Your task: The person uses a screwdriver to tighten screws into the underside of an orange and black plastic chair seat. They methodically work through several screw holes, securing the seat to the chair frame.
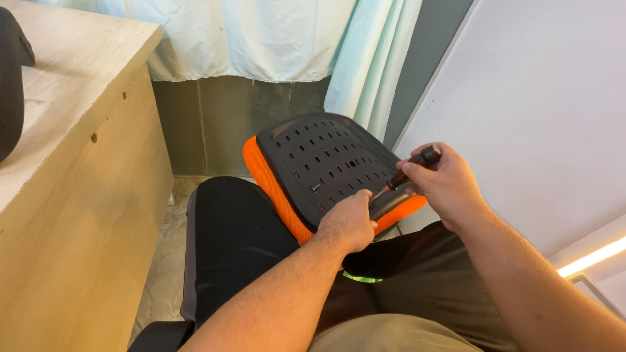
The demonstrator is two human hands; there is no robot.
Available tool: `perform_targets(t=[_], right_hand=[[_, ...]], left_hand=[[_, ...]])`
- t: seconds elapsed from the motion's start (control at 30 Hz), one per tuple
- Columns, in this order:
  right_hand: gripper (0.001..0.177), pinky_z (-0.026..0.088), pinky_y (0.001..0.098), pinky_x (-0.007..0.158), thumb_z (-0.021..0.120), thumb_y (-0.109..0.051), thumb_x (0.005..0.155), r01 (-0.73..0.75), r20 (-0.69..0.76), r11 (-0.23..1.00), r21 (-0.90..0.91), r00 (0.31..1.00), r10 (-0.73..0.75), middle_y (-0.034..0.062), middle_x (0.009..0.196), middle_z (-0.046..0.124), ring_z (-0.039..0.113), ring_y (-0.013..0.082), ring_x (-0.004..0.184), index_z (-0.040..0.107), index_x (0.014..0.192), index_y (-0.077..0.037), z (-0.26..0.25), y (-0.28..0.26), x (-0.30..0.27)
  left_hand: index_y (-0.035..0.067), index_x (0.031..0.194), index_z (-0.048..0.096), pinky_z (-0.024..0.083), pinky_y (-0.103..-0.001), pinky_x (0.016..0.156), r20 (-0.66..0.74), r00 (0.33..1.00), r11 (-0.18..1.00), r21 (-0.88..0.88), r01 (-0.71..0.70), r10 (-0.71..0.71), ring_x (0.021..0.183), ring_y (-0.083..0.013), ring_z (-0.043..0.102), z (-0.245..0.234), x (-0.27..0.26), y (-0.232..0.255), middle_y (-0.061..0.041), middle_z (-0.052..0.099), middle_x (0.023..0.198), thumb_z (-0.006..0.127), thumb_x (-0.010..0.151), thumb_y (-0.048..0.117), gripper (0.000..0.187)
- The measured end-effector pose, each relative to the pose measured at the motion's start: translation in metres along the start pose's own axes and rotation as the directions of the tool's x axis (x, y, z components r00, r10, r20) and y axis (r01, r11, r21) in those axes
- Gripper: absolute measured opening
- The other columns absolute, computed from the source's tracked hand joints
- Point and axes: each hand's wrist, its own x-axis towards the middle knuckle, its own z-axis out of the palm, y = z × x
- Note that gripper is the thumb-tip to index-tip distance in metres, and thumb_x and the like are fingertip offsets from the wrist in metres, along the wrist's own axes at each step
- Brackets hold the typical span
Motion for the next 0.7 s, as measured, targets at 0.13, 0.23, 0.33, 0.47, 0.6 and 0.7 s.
perform_targets(t=[0.13,0.23,0.33,0.47,0.6,0.7], right_hand=[[0.027,0.062,0.0317,0.077,0.064,-0.005,0.094,0.036,-0.093,0.993,0.11,0.995,-0.026,0.013,0.113,0.068,0.071,0.0151,0.101,0.051,0.117,-0.001,-0.004,0.002,-0.003],[0.031,0.062,0.0317,0.082,0.062,-0.003,0.094,0.071,-0.125,0.991,0.109,0.991,-0.058,0.0133,0.117,0.069,0.07,0.0177,0.1,0.049,0.122,-0.001,-0.005,0.002,-0.005],[0.037,0.06,0.029,0.085,0.062,-0.001,0.091,0.09,-0.138,0.992,0.092,0.988,-0.077,0.0105,0.118,0.069,0.069,0.0166,0.099,0.051,0.126,-0.002,-0.007,0.007,-0.008],[0.032,0.056,0.0289,0.081,0.068,-0.004,0.09,0.051,-0.141,0.997,-0.052,0.988,-0.058,0.0087,0.108,0.07,0.065,0.0137,0.092,0.065,0.121,-0.001,-0.007,0.017,-0.011],[0.033,0.054,0.0308,0.074,0.071,-0.011,0.088,-0.017,-0.112,0.989,-0.148,0.994,0.001,0.0046,0.099,0.07,0.062,0.0118,0.085,0.071,0.12,-0.006,-0.01,0.03,-0.012],[0.035,0.053,0.0335,0.075,0.071,-0.015,0.091,-0.101,-0.136,0.958,-0.268,0.989,0.066,0.0075,0.099,0.07,0.061,0.0152,0.085,0.071,0.126,-0.01,-0.012,0.038,-0.01]], left_hand=[[0.013,0.151,0.04,0.042,-0.045,0.112,-0.076,0.997,0.997,0.083,0.006,0.0,0.134,-0.0268,0.052,-0.008,0.0,-0.015,-0.007,0.054,0.145,0.054,0.094,0.008,0.059],[0.015,0.149,0.046,0.035,-0.045,0.118,-0.129,0.992,0.986,0.164,0.025,-0.004,0.138,-0.0262,0.049,-0.017,0.002,-0.031,-0.005,0.055,0.146,0.049,0.095,0.007,0.054],[0.013,0.148,0.045,0.026,-0.046,0.123,-0.211,0.977,0.967,0.24,0.08,-0.028,0.139,-0.0265,0.045,-0.021,0.006,-0.04,-0.005,0.053,0.147,0.051,0.096,0.01,0.053],[0.012,0.148,0.045,0.02,-0.049,0.115,-0.368,0.911,0.93,0.366,-0.042,0.186,0.141,-0.0316,0.035,-0.012,0.012,-0.041,-0.007,0.046,0.15,0.059,0.083,0.006,0.066],[0.023,0.142,0.051,0.025,-0.048,0.111,-0.336,0.869,0.87,0.454,-0.19,0.365,0.132,-0.026,0.041,-0.002,0.018,-0.042,-0.003,0.048,0.145,0.06,0.084,0.003,0.063],[0.024,0.141,0.054,0.028,-0.047,0.112,-0.324,0.891,0.882,0.446,-0.151,0.317,0.129,-0.0218,0.046,-0.01,0.026,-0.045,0.004,0.054,0.14,0.061,0.088,0.005,0.056]])
